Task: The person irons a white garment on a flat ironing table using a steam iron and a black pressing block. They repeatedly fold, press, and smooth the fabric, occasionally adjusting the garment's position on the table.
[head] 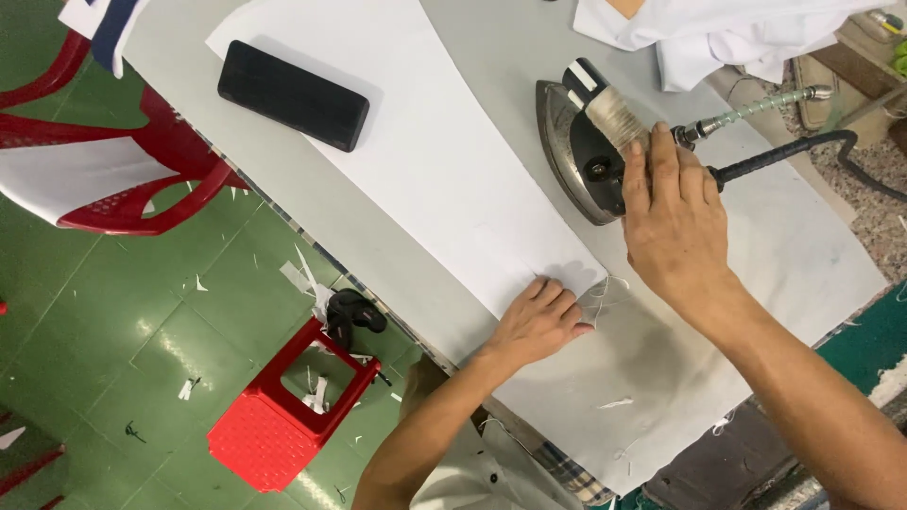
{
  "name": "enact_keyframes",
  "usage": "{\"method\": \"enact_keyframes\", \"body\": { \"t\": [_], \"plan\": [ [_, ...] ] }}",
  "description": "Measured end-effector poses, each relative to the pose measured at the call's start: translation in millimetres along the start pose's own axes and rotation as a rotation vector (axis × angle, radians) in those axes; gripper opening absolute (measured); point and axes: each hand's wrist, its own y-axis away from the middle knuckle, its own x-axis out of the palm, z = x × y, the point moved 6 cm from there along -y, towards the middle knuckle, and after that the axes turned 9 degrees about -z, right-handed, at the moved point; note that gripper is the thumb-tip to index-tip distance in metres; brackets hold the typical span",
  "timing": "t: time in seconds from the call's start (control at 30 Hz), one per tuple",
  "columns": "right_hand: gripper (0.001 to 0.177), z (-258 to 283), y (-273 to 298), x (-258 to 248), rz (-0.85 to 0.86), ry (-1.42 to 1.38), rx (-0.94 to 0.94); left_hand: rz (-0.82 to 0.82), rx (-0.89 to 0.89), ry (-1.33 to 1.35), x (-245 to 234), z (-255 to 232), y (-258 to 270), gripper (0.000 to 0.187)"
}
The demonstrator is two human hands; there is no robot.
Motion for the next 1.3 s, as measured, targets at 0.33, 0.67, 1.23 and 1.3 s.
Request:
{"method": "enact_keyframes", "body": {
  "t": [0.33, 0.67, 1.23, 1.3],
  "plan": [
    [0.082, -29.3, -58.1, -0.4, 0.526, -0.142, 0.182, -0.08, -0.079, -0.147, 13.9, -18.0, 23.8, 0.043],
    [0.051, 37.9, -118.1, 14.3, 0.414, -0.51, 0.405, -0.074, -0.119, -0.144, 6.5, -24.8, 31.3, 0.043],
    [0.042, 80.4, -61.8, -5.7, 0.527, -0.4, 0.237, 0.115, -0.193, -0.036, -63.9, 0.4, 90.8, 0.066],
    [0.043, 77.6, -54.5, -5.2, 0.518, -0.389, 0.238, 0.125, -0.186, -0.037, -61.1, 1.9, 93.5, 0.066]
  ]
}}
